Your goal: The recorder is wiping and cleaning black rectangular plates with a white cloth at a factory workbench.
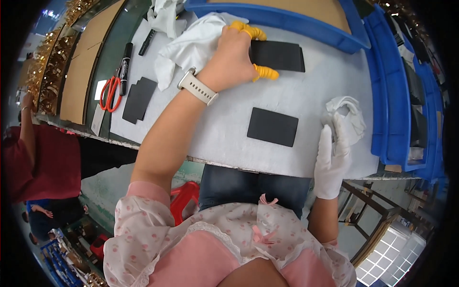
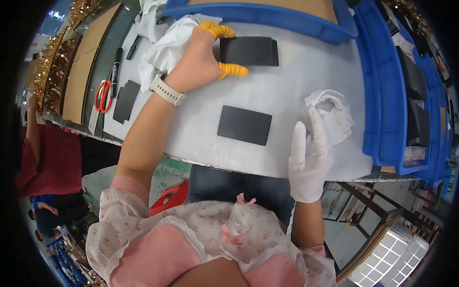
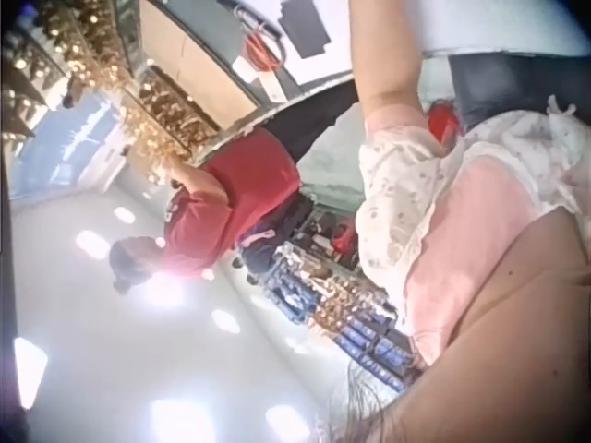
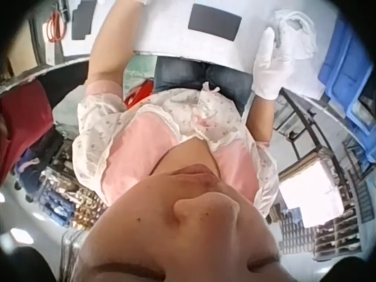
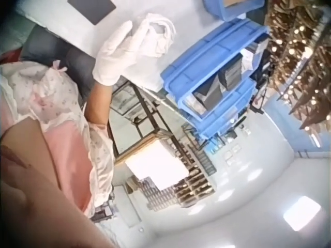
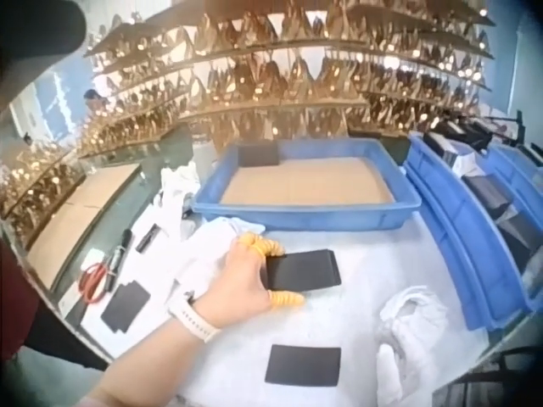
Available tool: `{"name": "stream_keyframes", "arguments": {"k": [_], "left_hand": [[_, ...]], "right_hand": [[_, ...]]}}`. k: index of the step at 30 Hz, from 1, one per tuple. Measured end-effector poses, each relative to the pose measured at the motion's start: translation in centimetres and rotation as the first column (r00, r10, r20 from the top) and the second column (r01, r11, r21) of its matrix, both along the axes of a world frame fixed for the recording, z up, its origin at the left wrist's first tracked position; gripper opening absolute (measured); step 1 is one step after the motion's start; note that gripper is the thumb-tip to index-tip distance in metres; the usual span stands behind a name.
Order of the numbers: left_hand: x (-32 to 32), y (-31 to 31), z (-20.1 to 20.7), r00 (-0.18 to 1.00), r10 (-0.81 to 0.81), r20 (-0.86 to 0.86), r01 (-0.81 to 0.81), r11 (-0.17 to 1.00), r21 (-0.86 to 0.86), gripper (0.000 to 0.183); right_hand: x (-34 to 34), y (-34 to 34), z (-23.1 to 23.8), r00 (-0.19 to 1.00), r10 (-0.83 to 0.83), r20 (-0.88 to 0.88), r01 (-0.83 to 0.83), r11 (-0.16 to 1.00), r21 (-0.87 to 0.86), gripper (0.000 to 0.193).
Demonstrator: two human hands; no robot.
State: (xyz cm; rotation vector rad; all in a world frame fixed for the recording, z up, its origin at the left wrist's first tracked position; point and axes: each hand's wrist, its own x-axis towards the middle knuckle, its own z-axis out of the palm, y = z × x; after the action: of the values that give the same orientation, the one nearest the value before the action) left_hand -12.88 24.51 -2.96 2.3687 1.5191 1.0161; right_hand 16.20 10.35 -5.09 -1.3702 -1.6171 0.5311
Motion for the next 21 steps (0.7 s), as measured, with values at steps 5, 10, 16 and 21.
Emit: {"name": "stream_keyframes", "arguments": {"k": [5,10,16,21], "left_hand": [[0.1,-0.8,1.0,0.998,-0.015,0.067,0.02,0.997,-0.069,0.08],[0.2,-0.9,0.9,0.993,-0.004,0.119,0.013,0.997,-0.074,0.082],[0.4,-1.0,1.6,0.977,0.04,0.207,0.0,0.982,-0.191,0.083],[0.4,-1.4,1.1,0.993,0.038,0.116,-0.03,0.997,-0.066,0.083]], "right_hand": [[-0.5,-0.1,1.0,0.997,-0.044,-0.061,0.039,0.997,-0.071,0.041],[-0.3,-0.1,1.0,0.998,-0.06,-0.017,0.06,0.998,-0.027,0.04],[-0.5,-0.2,1.6,0.996,-0.083,-0.012,0.082,0.994,-0.067,0.037],[-0.4,-0.4,1.4,0.99,-0.068,-0.127,0.05,0.989,-0.143,0.037]]}}
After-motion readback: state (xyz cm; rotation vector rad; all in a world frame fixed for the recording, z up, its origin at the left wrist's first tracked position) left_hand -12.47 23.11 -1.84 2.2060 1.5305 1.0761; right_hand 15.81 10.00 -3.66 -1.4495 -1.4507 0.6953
